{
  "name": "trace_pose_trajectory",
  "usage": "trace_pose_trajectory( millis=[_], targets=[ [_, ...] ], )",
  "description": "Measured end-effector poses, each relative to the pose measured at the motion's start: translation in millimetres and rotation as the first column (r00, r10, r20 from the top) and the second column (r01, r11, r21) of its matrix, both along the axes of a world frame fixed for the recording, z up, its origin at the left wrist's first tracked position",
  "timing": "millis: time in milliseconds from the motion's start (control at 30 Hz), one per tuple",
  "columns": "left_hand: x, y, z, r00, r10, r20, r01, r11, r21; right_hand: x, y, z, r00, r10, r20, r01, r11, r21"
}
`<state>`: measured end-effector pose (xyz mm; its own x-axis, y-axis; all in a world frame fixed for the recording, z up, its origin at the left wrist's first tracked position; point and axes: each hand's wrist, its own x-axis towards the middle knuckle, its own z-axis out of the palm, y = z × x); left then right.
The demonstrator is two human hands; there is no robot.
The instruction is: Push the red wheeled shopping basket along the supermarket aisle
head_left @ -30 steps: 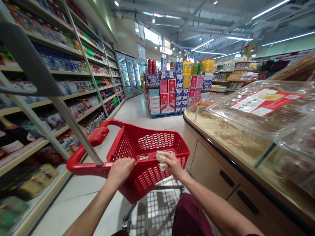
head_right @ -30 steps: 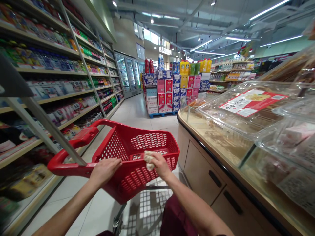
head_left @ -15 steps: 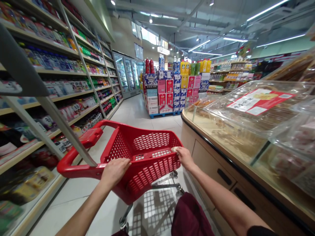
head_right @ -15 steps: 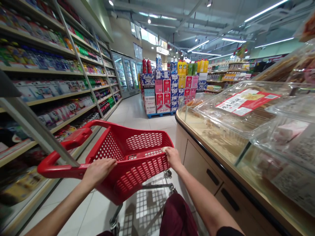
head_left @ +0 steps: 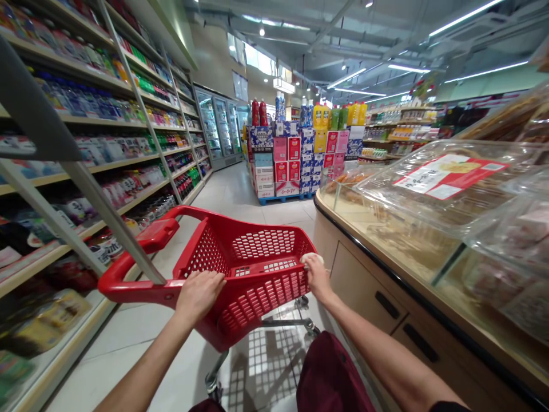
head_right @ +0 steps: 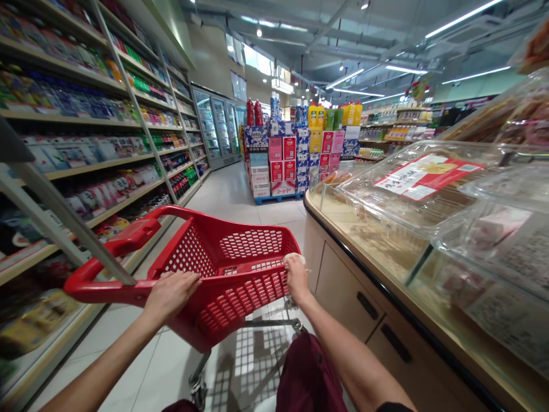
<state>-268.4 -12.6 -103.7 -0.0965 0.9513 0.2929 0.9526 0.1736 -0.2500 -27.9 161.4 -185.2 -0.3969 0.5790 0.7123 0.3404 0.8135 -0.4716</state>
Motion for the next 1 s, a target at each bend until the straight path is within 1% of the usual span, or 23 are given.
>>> trace_pose_trajectory(
  millis=[100, 133, 167, 200, 233, 267, 333, 367, 400, 433, 467, 533, 567, 600, 633, 667, 700, 733, 800, 867, 933, 1000],
  targets=[
    [1.5, 3.4, -1.0, 0.999, -0.014, 0.029, 0.014, 1.0, -0.004, -54.2, -33.8, 3.6, 0.985, 0.158, 0.072, -0.162, 0.985, 0.052],
    [1.8, 3.5, -0.5, 0.999, -0.01, 0.037, 0.011, 1.0, -0.012, -66.5, -41.7, 4.2, 0.972, 0.214, 0.102, -0.221, 0.973, 0.069],
    [1.9, 3.0, 0.3, 0.999, -0.003, 0.041, 0.004, 1.0, -0.021, -70.1, -44.0, 3.5, 0.96, 0.251, 0.126, -0.262, 0.962, 0.08],
    [1.6, 1.8, 1.4, 0.999, 0.005, 0.043, -0.004, 1.0, -0.03, -64.2, -40.1, 1.2, 0.953, 0.267, 0.141, -0.28, 0.956, 0.085],
    [0.9, 0.1, 2.6, 0.999, 0.014, 0.045, -0.012, 0.999, -0.036, -49.9, -30.6, -2.7, 0.954, 0.26, 0.148, -0.274, 0.958, 0.082],
    [-0.1, -1.8, 4.0, 0.999, 0.02, 0.05, -0.018, 0.999, -0.041, -30.4, -17.5, -7.7, 0.967, 0.218, 0.134, -0.229, 0.971, 0.073],
    [-1.9, -5.0, 7.0, 0.997, 0.027, 0.067, -0.024, 0.998, -0.052, 8.1, 8.8, -17.9, 0.995, 0.044, 0.088, -0.044, 0.999, 0.001],
    [-1.8, -5.4, 8.4, 0.996, 0.035, 0.078, -0.03, 0.998, -0.062, 19.3, 16.7, -21.0, 0.997, -0.046, 0.067, 0.049, 0.998, -0.049],
    [-0.1, -4.3, 9.4, 0.995, 0.048, 0.092, -0.042, 0.996, -0.075, 21.7, 18.8, -21.9, 0.993, -0.101, 0.057, 0.106, 0.99, -0.094],
    [3.7, -1.5, 9.8, 0.991, 0.066, 0.113, -0.056, 0.995, -0.086, 14.9, 14.8, -20.2, 0.993, -0.109, 0.05, 0.114, 0.985, -0.127],
    [10.1, 3.3, 9.3, 0.986, 0.08, 0.144, -0.068, 0.994, -0.087, 0.3, 5.6, -15.8, 0.997, -0.064, 0.042, 0.069, 0.987, -0.145],
    [30.1, 18.5, 5.0, 0.969, 0.068, 0.239, -0.057, 0.997, -0.055, -41.5, -21.8, -1.8, 0.994, 0.106, -0.002, -0.105, 0.98, -0.17],
    [42.4, 28.1, 1.5, 0.958, 0.044, 0.285, -0.036, 0.999, -0.034, -61.5, -35.6, 5.7, 0.984, 0.174, -0.047, -0.18, 0.964, -0.197],
    [54.5, 38.1, -2.6, 0.947, 0.014, 0.321, -0.011, 1.0, -0.012, -77.1, -46.9, 12.0, 0.972, 0.211, -0.101, -0.229, 0.946, -0.23],
    [64.9, 47.5, -6.5, 0.944, 0.007, 0.33, 0.001, 1.0, -0.023, -86.4, -54.0, 16.1, 0.965, 0.213, -0.151, -0.246, 0.933, -0.264],
    [72.0, 55.0, -9.4, 0.946, 0.019, 0.324, -0.006, 0.999, -0.041, -88.9, -56.3, 17.5, 0.965, 0.188, -0.181, -0.235, 0.929, -0.287],
    [74.7, 59.4, -10.8, 0.95, 0.038, 0.309, -0.02, 0.998, -0.062, -85.3, -53.8, 16.2, 0.97, 0.151, -0.189, -0.202, 0.935, -0.29],
    [72.5, 60.0, -10.2, 0.956, 0.06, 0.288, -0.039, 0.996, -0.078, -77.2, -47.3, 12.3, 0.978, 0.12, -0.169, -0.163, 0.95, -0.267],
    [54.8, 49.0, -2.5, 0.965, 0.088, 0.248, -0.069, 0.994, -0.082, -55.6, -28.4, 0.3, 0.992, 0.107, -0.073, -0.118, 0.979, -0.168],
    [28.4, 27.8, 10.1, 0.97, 0.124, 0.21, -0.112, 0.991, -0.068, -38.8, -12.6, -11.8, 0.988, 0.148, 0.034, -0.145, 0.987, -0.069],
    [7.8, 9.8, 19.1, 0.97, 0.182, 0.158, -0.18, 0.983, -0.027, -34.0, -7.3, -19.1, 0.978, 0.185, 0.091, -0.184, 0.983, -0.022],
    [3.7, 6.1, 17.1, 0.972, 0.201, 0.124, -0.205, 0.979, 0.018, -39.2, -10.8, -21.3, 0.984, 0.157, 0.08, -0.156, 0.988, -0.015]
  ],
)
